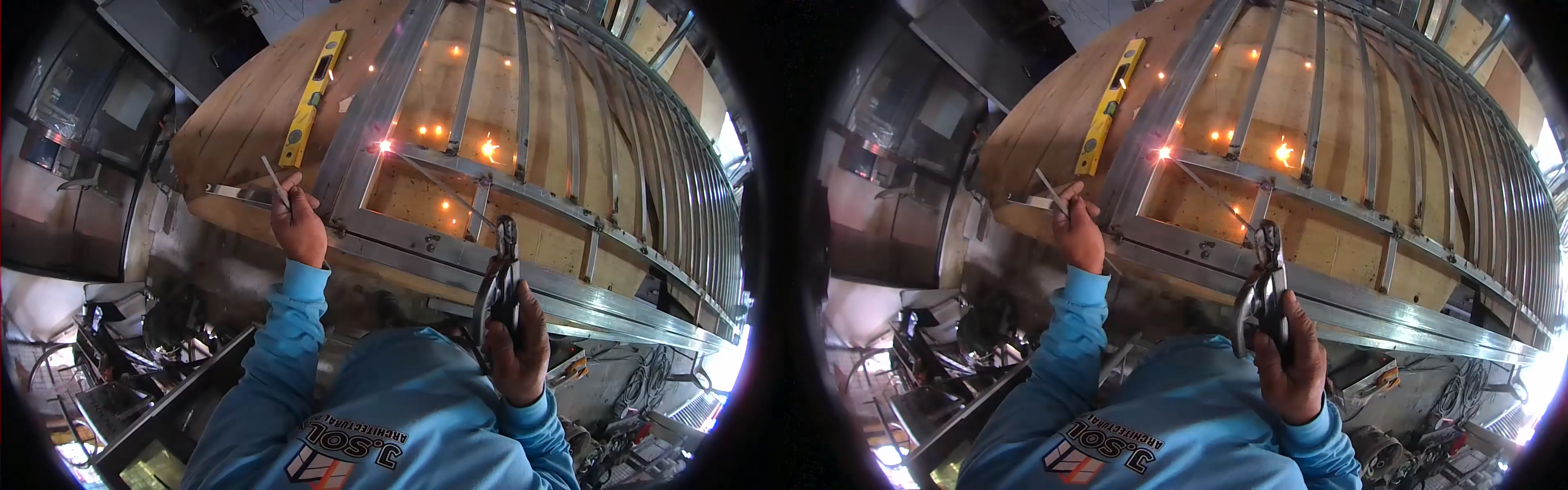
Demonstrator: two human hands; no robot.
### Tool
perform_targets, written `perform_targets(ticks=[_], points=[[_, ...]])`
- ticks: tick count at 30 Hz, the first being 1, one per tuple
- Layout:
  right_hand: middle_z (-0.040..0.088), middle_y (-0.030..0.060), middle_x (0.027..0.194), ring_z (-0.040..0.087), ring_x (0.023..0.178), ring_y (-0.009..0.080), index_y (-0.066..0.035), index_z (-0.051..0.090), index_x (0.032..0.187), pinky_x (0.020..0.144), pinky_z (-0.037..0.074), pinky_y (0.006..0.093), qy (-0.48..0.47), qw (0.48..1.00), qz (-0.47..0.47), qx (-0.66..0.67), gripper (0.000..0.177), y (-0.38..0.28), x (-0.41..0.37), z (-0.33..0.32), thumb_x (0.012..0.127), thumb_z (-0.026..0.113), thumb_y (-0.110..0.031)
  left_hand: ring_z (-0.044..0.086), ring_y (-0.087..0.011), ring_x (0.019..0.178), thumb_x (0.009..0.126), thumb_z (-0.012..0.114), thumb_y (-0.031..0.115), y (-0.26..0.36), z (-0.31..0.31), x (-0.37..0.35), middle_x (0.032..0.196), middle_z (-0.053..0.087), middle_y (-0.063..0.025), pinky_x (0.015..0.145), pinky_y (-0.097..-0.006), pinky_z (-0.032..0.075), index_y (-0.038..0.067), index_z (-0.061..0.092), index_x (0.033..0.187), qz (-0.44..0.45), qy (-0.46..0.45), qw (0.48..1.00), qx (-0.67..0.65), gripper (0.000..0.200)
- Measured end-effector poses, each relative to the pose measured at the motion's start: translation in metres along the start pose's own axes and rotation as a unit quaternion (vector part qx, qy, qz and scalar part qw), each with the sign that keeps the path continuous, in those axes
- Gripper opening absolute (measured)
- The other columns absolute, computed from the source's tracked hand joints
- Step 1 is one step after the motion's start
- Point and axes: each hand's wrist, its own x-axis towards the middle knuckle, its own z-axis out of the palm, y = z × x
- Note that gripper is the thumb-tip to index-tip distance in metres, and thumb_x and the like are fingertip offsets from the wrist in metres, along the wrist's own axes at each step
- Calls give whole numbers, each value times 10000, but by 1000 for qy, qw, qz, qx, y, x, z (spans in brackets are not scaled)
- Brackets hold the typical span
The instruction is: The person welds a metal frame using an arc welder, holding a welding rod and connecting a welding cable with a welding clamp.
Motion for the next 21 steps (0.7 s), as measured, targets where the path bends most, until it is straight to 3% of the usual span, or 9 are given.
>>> perform_targets(ticks=[2,3,6,7,9,11,12,15,21], points=[[681,51,1072,555,819,55,25,409,1490,743,490,228,-18,998,38,40,554,-2,-1,-1,976,608,-38,539,-125,778,1020,446,169,12,-2,-3,756,575,-43,738,-314,440,-14,652,1164,27,-4,995,92,311],[684,52,1078,548,807,52,17,398,1498,722,480,224,-18,998,34,49,563,0,-1,-1,978,606,-37,556,-167,793,1015,436,191,-4,-2,1,756,587,-62,758,-340,455,-7,659,1157,-17,-4,1000,3,330],[688,48,1061,532,770,47,-7,370,1521,673,456,219,-25,996,46,78,593,1,0,-2,979,609,-39,566,-194,783,1012,436,203,11,-2,-2,764,599,-67,784,-359,464,-3,659,1158,26,-7,995,97,337],[689,46,1049,528,757,46,-15,362,1528,658,449,218,-28,994,54,88,604,0,1,-3,978,611,-41,569,-202,770,1010,445,210,10,-1,-2,759,604,-68,791,-370,473,-2,659,1159,-5,-6,997,75,336],[690,45,1014,526,730,46,-30,352,1537,641,447,223,-35,997,41,62,611,-1,2,-6,981,605,-42,566,-192,762,1007,454,207,-10,-9,2,755,602,-64,784,-362,473,-1,659,1161,103,-24,975,196,329],[686,51,988,540,711,59,-35,348,1540,627,461,238,-19,998,31,42,608,-2,2,-5,987,600,-57,556,-154,756,1014,461,206,-8,-8,2,757,600,-50,751,-342,466,9,657,1162,108,-22,979,173,315],[682,57,979,556,706,71,-33,351,1540,622,476,252,1,999,28,34,602,-4,1,-3,991,597,-71,546,-121,753,1022,463,206,-5,-4,1,762,598,-39,723,-326,459,18,655,1163,60,-11,994,89,303],[684,70,991,576,726,78,-36,378,1528,652,504,258,7,993,-94,-76,591,1,8,-5,983,604,-55,514,-95,718,1028,457,200,-6,-2,2,790,589,-20,686,-277,438,25,648,1179,-8,-7,999,32,300],[692,69,986,594,751,76,-14,394,1514,683,520,252,1,999,-32,-21,580,-6,5,-1,980,614,-65,525,-103,733,1028,457,188,-8,0,1,860,606,-37,702,-274,445,17,652,1174,12,2,1000,-4,298]])
